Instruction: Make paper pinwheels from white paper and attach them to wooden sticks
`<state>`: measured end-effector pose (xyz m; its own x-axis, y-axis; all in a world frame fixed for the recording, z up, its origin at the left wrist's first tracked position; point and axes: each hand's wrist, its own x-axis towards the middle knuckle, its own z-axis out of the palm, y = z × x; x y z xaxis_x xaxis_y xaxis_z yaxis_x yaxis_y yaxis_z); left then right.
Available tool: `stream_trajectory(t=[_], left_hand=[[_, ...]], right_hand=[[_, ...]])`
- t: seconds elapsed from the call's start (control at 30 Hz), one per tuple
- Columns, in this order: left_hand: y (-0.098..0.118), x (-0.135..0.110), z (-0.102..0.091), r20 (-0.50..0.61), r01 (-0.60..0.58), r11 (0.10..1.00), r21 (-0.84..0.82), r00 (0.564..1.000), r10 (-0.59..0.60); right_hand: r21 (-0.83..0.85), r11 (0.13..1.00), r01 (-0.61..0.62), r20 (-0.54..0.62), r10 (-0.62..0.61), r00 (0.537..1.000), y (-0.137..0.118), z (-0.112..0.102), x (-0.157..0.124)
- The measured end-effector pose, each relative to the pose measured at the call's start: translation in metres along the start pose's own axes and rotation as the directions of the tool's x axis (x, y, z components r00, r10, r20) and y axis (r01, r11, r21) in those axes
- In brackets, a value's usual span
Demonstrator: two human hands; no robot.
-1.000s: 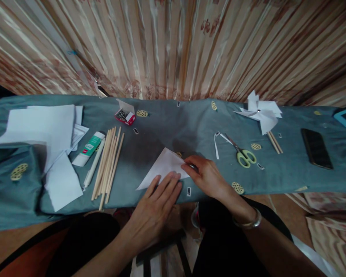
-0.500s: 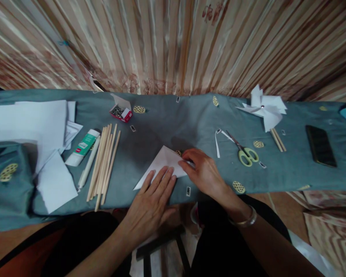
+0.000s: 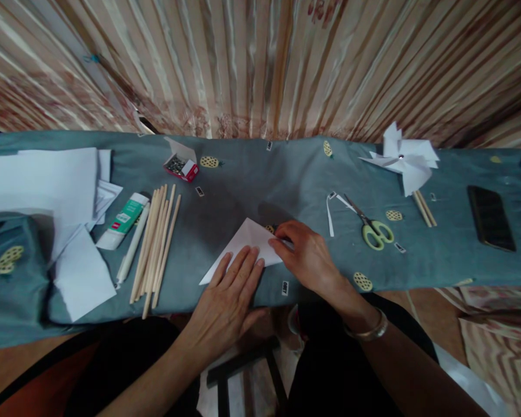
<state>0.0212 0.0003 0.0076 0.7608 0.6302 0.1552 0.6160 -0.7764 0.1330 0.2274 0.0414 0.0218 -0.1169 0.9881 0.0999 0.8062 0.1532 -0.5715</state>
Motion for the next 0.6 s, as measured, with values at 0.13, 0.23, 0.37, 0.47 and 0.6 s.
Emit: stream_trajectory(t=[0.13,0.23,0.37,0.47,0.6], left_hand=[[-0.0004,0.0,0.001,-0.006,0.005,1.0,0.006,1.0,-0.004],[-0.0007,-0.0008,0.0023,-0.01,0.011,1.0,-0.011,1.0,-0.011],[-0.0018,-0.0014,0.0029,0.01,0.021,0.999,-0.041,1.0,-0.02],[-0.0027,-0.0011,0.003,0.016,0.015,0.999,-0.05,1.0,-0.014],[-0.0024,-0.0003,0.004,0.012,0.004,0.999,-0.032,1.0,-0.004]], right_hand=[[-0.009,1.0,-0.008,-0.001,0.008,1.0,-0.0011,0.0004,0.0004],[-0.016,1.0,-0.001,-0.01,0.001,1.0,-0.0011,0.0008,0.0005],[-0.032,0.999,0.012,-0.014,-0.012,1.0,-0.0012,0.0015,0.0005],[-0.066,0.997,0.029,-0.025,-0.03,0.999,-0.0017,0.0025,-0.0003],[-0.12,0.991,0.056,-0.047,-0.062,0.997,-0.0036,0.0028,-0.004]])
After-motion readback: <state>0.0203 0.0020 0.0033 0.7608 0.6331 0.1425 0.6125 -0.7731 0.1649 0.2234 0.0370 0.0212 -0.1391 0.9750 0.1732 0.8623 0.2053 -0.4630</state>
